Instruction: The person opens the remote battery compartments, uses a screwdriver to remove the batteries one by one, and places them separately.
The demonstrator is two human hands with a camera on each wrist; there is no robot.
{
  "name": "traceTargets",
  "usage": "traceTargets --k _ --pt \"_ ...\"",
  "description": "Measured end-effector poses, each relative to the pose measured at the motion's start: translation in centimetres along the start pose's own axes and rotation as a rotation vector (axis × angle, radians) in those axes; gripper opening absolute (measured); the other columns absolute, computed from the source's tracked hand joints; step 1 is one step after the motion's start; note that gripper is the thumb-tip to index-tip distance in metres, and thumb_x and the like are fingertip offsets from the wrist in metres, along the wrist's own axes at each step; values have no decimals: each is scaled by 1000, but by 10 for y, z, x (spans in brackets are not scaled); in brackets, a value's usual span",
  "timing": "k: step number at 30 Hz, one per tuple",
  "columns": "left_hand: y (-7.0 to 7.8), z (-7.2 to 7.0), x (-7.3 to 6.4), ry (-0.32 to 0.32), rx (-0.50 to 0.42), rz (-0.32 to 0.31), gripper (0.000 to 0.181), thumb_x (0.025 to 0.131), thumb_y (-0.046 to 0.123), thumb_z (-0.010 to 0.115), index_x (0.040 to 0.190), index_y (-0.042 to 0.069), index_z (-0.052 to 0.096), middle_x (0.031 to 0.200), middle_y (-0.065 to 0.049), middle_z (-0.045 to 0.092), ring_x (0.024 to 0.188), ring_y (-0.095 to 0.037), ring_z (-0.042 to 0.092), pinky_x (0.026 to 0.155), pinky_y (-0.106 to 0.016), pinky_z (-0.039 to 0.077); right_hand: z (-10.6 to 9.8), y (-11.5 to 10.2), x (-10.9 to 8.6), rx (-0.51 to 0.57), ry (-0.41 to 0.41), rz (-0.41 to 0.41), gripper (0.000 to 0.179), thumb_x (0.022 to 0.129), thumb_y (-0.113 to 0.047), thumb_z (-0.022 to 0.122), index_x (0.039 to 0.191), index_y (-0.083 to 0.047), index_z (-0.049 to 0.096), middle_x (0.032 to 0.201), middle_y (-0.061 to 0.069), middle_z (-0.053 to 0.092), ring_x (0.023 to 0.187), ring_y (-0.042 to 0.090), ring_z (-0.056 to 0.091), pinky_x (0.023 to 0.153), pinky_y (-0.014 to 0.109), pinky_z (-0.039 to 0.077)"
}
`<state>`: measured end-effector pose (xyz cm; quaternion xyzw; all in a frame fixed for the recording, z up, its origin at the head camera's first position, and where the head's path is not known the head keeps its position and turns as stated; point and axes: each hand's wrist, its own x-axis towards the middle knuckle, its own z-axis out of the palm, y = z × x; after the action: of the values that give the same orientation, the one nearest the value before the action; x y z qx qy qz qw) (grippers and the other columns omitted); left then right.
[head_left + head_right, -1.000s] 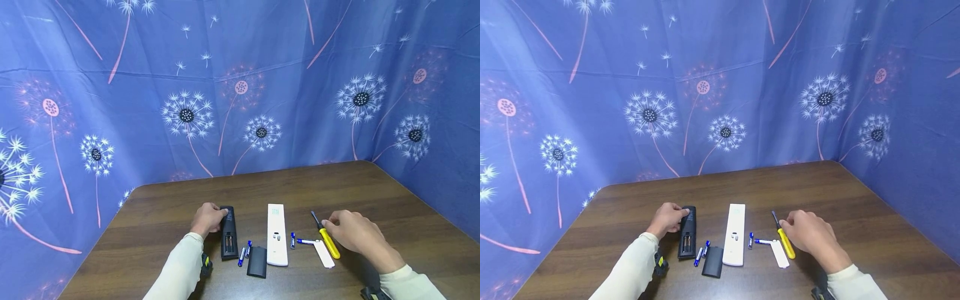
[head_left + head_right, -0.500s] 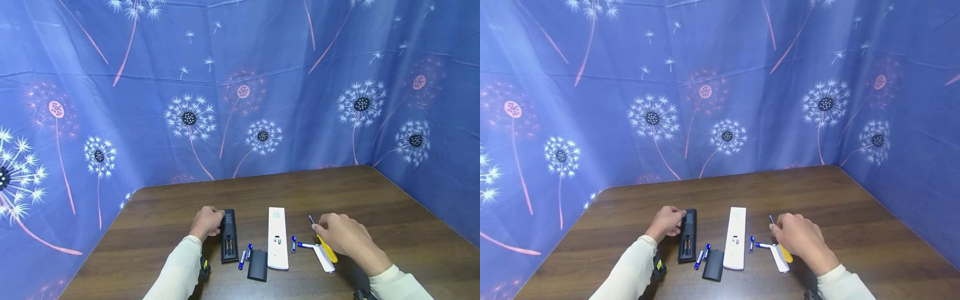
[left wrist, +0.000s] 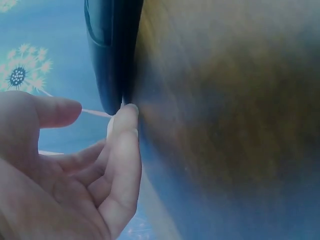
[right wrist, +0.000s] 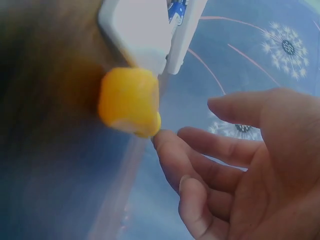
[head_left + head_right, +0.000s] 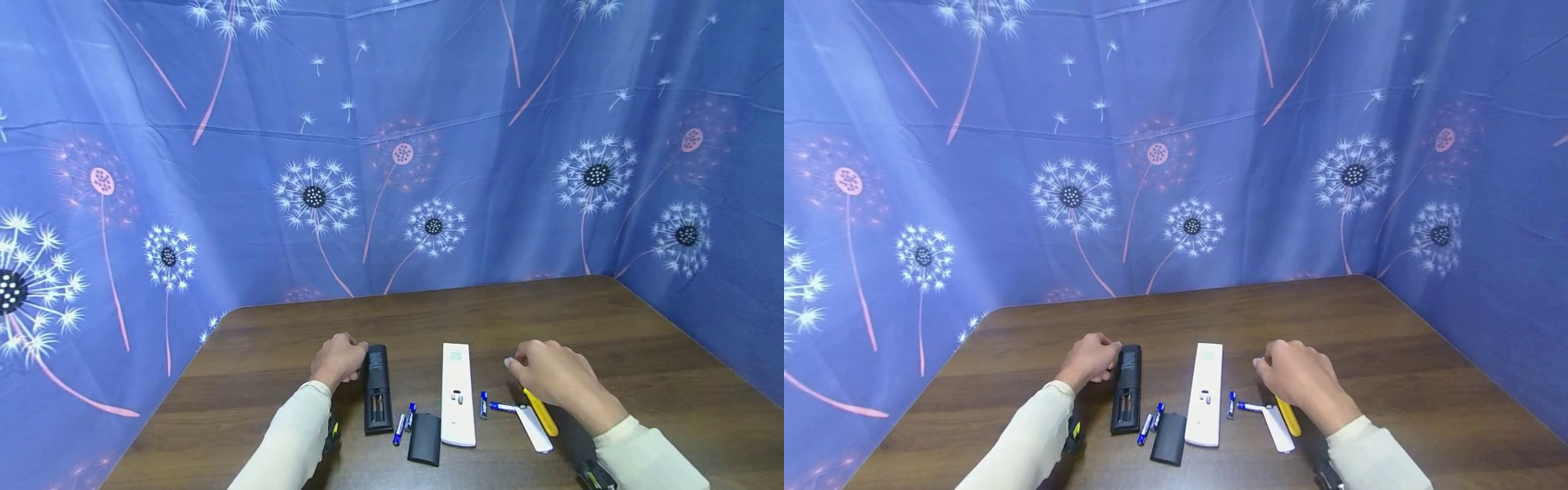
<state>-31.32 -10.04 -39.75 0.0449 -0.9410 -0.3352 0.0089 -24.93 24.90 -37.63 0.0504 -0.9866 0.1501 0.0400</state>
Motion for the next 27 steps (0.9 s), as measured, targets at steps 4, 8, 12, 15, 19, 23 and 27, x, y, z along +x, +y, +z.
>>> traceTargets --k 4,8,12,15,19,23,27 --pt "3 -1 5 33 68 13 35 99 35 55 114 5 67 57 -2 63 50 -16 60 50 -31 40 2 -5 8 -18 16 -38 28 98 -29 62 105 -4 72 68 -1 53 55 14 48 50 34 37" --pt "8 3 9 58 114 46 29 98 35 55 100 9 68 57 -1 62 53 -19 58 53 -34 41 3 -6 16 -20 25 -51 26 97 -28 64 102 -4 72 66 -1 52 53 14 49 49 32 38" --pt "12 9 13 65 175 70 30 98 35 57 101 6 66 73 -6 63 64 -23 57 58 -39 44 5 -4 25 -42 28 -66 22 96 -27 65 95 -7 72 65 -1 53 56 15 49 50 33 38" --pt "16 12 16 90 243 74 33 97 35 58 104 3 67 82 -10 62 68 -26 55 60 -43 46 8 -5 33 -57 25 -96 21 97 -27 64 93 -8 73 66 -2 54 57 15 49 51 33 39" --pt "20 12 19 130 332 101 35 97 37 57 95 4 69 79 -12 64 64 -26 56 58 -46 48 12 -9 45 -45 21 -146 22 97 -26 65 98 -7 74 69 -3 58 60 14 51 54 34 43" --pt "20 9 21 162 387 148 39 98 42 54 93 6 69 77 -11 64 58 -24 54 52 -43 45 10 -11 59 -15 -4 -197 21 97 -27 65 101 -8 73 79 -4 64 66 12 55 63 38 50" --pt "16 5 24 198 393 193 52 99 47 52 124 3 65 97 -17 69 64 -28 61 54 -45 50 9 -14 70 0 -34 -227 22 97 -28 66 105 -8 73 86 -3 67 72 13 59 71 42 54"
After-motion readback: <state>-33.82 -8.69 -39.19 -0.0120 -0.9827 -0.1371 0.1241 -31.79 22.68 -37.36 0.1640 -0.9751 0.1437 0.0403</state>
